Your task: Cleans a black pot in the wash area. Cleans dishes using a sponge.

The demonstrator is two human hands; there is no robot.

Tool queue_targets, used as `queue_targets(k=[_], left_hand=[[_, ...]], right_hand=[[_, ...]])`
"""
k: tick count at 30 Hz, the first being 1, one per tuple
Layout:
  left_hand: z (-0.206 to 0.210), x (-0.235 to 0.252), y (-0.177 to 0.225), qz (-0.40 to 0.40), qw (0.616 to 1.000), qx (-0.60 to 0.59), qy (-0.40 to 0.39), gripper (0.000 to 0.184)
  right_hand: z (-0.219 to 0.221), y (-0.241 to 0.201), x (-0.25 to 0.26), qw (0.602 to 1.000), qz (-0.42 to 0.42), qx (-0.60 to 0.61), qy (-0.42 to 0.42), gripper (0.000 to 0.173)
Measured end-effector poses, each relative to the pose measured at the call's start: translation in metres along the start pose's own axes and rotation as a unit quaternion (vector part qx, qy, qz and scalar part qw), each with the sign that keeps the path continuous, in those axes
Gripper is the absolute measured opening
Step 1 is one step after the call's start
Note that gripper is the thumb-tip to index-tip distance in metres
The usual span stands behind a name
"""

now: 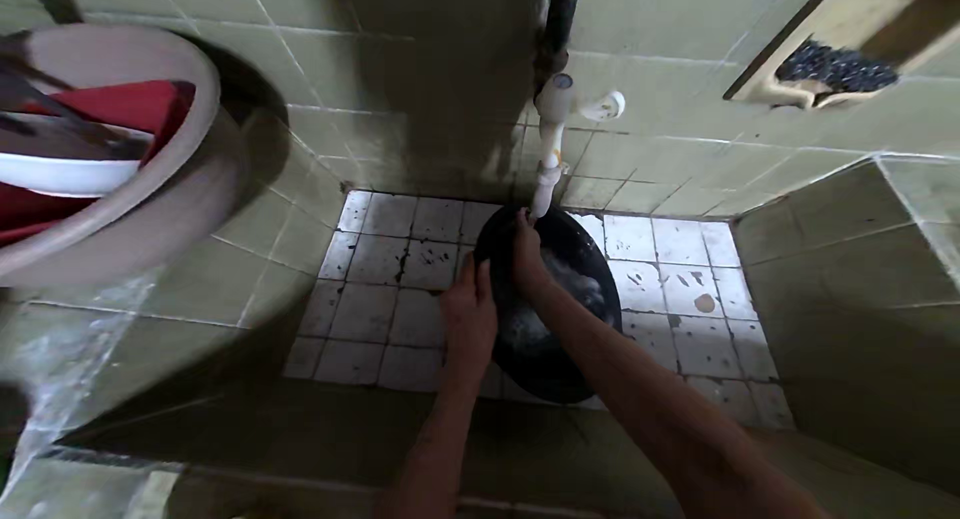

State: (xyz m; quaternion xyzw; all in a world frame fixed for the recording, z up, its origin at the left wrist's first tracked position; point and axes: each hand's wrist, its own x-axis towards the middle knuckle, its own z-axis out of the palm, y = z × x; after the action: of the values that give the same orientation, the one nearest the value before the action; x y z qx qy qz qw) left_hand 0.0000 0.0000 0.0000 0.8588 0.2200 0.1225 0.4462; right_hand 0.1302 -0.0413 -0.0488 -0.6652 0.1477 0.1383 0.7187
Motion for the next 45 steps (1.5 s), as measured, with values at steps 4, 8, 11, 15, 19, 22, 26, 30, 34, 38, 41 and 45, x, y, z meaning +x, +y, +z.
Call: queue_targets(k=[4,8,11,15,19,22,26,30,34,38,41,45], left_hand=[[-0.004,0.000,-0.002,-0.018,0.999,-0.022,0.017,0.045],[-0.011,0.008,-0.005,-0.025,0.999,-0.021,0.034,0.041],[-0.009,0.011,-0.008,-0.044,0.997,-0.045,0.044,0.041],[-0.009,0.017,-0.009,-0.078,0.995,-0.031,0.045,0.040],[-0.012,0.017,-0.012,-0.104,0.994,-0.025,0.040,0.038],[-0.009,0.020,-0.012,-0.106,0.992,-0.043,0.046,0.038],[-0.011,0.016,-0.016,-0.092,0.995,-0.025,0.037,0.042],[-0.013,0.017,-0.012,-0.105,0.994,-0.004,0.025,0.043],[-0.012,0.014,-0.006,-0.076,0.997,-0.016,0.026,0.039],[-0.009,0.009,-0.007,-0.057,0.997,-0.017,0.052,0.039],[-0.007,0.011,-0.008,-0.042,0.997,-0.019,0.056,0.037],[-0.004,0.010,-0.010,-0.053,0.996,-0.039,0.066,0.038]], right_hand=[[-0.041,0.018,-0.083,0.939,-0.102,-0.152,-0.293,0.037],[-0.132,0.065,-0.068,0.775,-0.118,-0.390,-0.483,0.038],[-0.166,0.063,-0.016,0.630,-0.168,-0.630,-0.422,0.032],[-0.135,0.073,0.019,0.696,-0.185,-0.633,-0.284,0.033],[-0.089,0.084,-0.005,0.854,-0.158,-0.417,-0.268,0.045],[-0.065,0.080,-0.024,0.835,-0.227,-0.344,-0.365,0.029],[-0.039,0.080,-0.002,0.830,-0.297,-0.323,-0.345,0.026],[-0.043,0.066,0.061,0.724,-0.369,-0.512,-0.278,0.021],[-0.101,0.063,0.074,0.623,-0.325,-0.652,-0.284,0.028],[-0.128,0.081,0.010,0.699,-0.110,-0.642,-0.296,0.040],[-0.111,0.062,-0.044,0.743,-0.016,-0.545,-0.388,0.040],[-0.068,0.022,-0.083,0.852,0.047,-0.309,-0.419,0.033]])
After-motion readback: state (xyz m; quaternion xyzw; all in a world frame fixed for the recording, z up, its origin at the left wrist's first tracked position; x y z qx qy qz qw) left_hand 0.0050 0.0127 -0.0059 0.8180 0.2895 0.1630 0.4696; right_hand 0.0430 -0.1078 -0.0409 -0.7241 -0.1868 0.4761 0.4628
